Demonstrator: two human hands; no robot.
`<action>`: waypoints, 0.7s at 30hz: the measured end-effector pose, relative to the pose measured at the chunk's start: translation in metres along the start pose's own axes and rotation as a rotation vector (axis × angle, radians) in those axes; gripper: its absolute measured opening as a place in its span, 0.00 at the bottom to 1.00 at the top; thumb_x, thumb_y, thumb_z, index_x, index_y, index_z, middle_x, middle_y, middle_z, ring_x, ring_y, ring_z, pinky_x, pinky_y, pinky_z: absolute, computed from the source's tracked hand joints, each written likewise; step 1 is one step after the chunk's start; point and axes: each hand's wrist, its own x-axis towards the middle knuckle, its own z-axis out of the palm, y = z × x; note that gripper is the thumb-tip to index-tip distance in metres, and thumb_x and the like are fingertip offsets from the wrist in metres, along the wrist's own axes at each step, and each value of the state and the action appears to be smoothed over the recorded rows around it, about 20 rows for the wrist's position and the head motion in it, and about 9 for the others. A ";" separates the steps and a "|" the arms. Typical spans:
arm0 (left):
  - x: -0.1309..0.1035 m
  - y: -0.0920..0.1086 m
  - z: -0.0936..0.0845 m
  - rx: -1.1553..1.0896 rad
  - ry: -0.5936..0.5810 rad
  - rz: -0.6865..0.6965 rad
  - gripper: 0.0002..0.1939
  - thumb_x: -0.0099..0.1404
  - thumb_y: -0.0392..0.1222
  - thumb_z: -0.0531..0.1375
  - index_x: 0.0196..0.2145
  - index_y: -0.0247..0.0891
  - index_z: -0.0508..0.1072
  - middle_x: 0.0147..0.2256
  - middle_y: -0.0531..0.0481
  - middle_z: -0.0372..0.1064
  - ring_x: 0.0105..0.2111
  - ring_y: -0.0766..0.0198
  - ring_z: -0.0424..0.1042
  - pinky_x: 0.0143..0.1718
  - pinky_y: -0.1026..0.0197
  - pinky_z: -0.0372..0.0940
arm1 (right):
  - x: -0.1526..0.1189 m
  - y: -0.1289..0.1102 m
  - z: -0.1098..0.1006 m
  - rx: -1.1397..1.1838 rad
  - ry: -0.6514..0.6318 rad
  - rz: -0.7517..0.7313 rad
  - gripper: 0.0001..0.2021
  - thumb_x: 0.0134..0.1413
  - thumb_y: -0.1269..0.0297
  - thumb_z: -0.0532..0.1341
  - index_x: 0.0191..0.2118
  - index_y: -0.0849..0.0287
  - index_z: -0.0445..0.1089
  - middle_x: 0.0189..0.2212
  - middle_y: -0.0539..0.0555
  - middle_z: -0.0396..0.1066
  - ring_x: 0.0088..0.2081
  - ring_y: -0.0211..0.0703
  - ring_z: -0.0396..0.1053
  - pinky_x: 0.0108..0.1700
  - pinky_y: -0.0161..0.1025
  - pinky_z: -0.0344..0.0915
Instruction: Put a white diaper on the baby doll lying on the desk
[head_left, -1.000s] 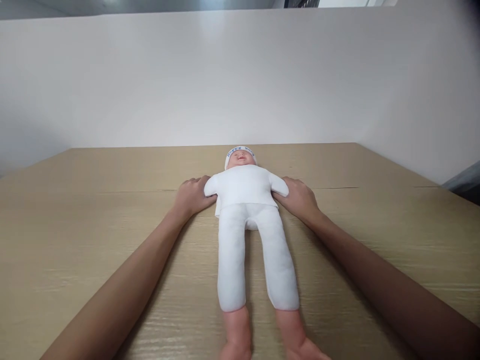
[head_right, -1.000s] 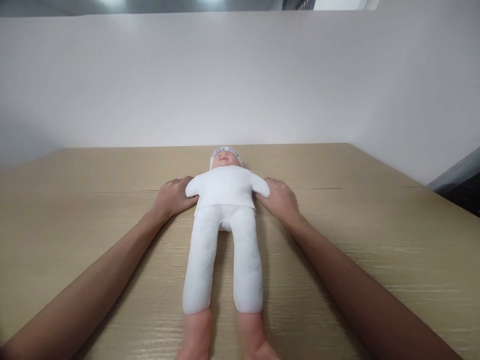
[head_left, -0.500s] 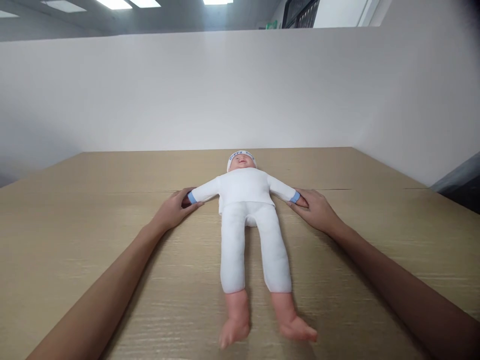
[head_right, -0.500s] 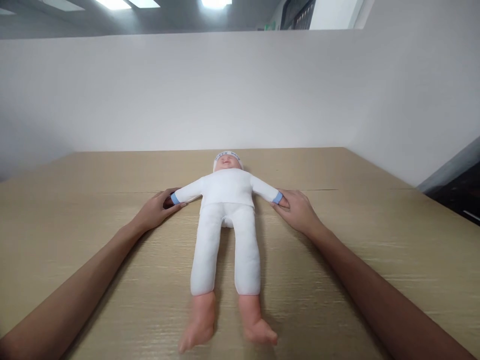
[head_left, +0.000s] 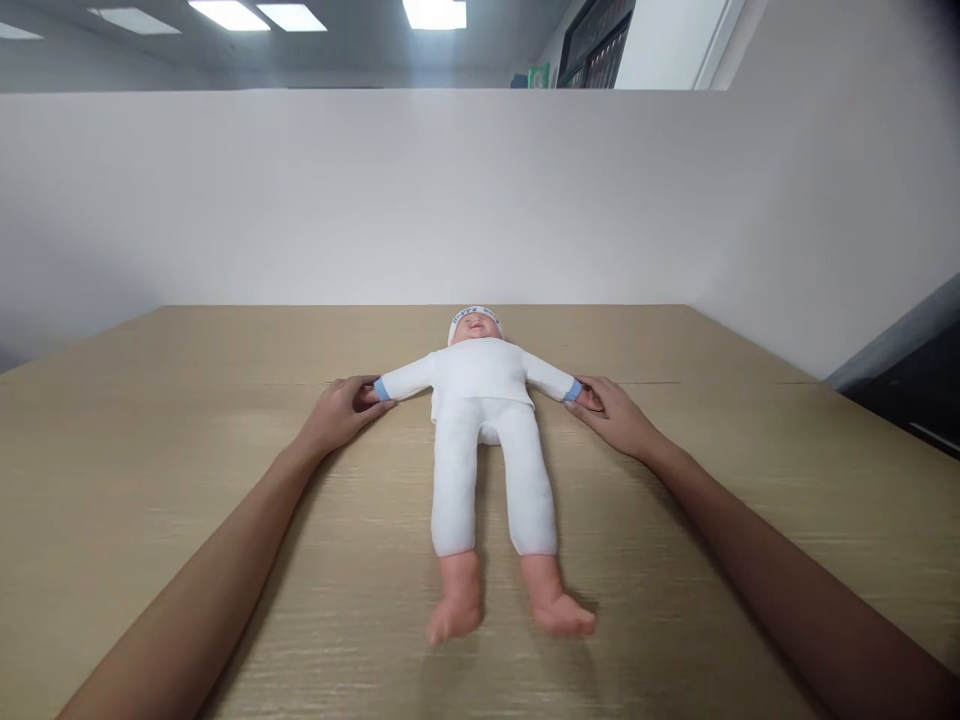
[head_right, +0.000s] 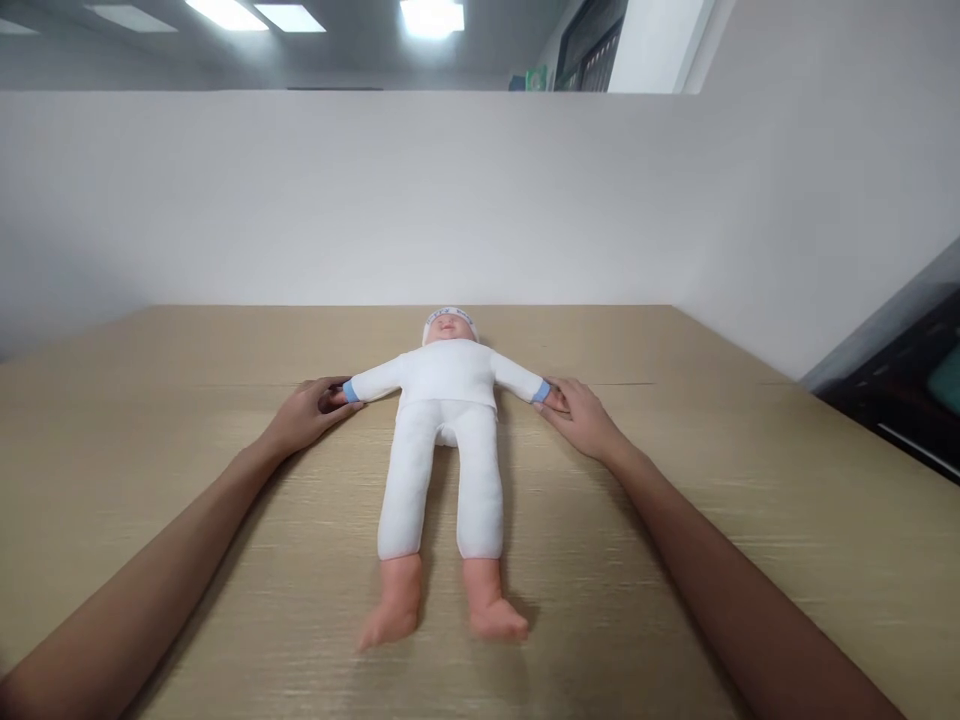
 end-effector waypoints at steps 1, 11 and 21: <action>-0.002 -0.003 -0.003 -0.016 0.004 -0.006 0.35 0.69 0.70 0.61 0.61 0.41 0.77 0.55 0.40 0.80 0.57 0.43 0.75 0.59 0.46 0.68 | -0.002 0.005 -0.002 0.017 0.003 0.014 0.26 0.71 0.45 0.58 0.65 0.57 0.71 0.58 0.64 0.78 0.58 0.59 0.74 0.62 0.55 0.68; -0.004 -0.028 -0.018 -0.017 0.087 -0.079 0.26 0.70 0.66 0.57 0.44 0.42 0.81 0.46 0.42 0.82 0.46 0.47 0.77 0.54 0.46 0.71 | -0.006 0.026 -0.009 0.000 0.022 0.070 0.22 0.74 0.48 0.53 0.57 0.56 0.76 0.56 0.63 0.79 0.60 0.60 0.72 0.65 0.59 0.64; -0.003 -0.026 -0.018 0.007 0.069 -0.027 0.28 0.72 0.69 0.56 0.41 0.42 0.82 0.41 0.44 0.82 0.43 0.49 0.76 0.52 0.47 0.68 | -0.006 0.036 -0.005 -0.012 0.054 0.078 0.18 0.73 0.54 0.51 0.53 0.55 0.75 0.53 0.63 0.79 0.57 0.60 0.73 0.62 0.59 0.67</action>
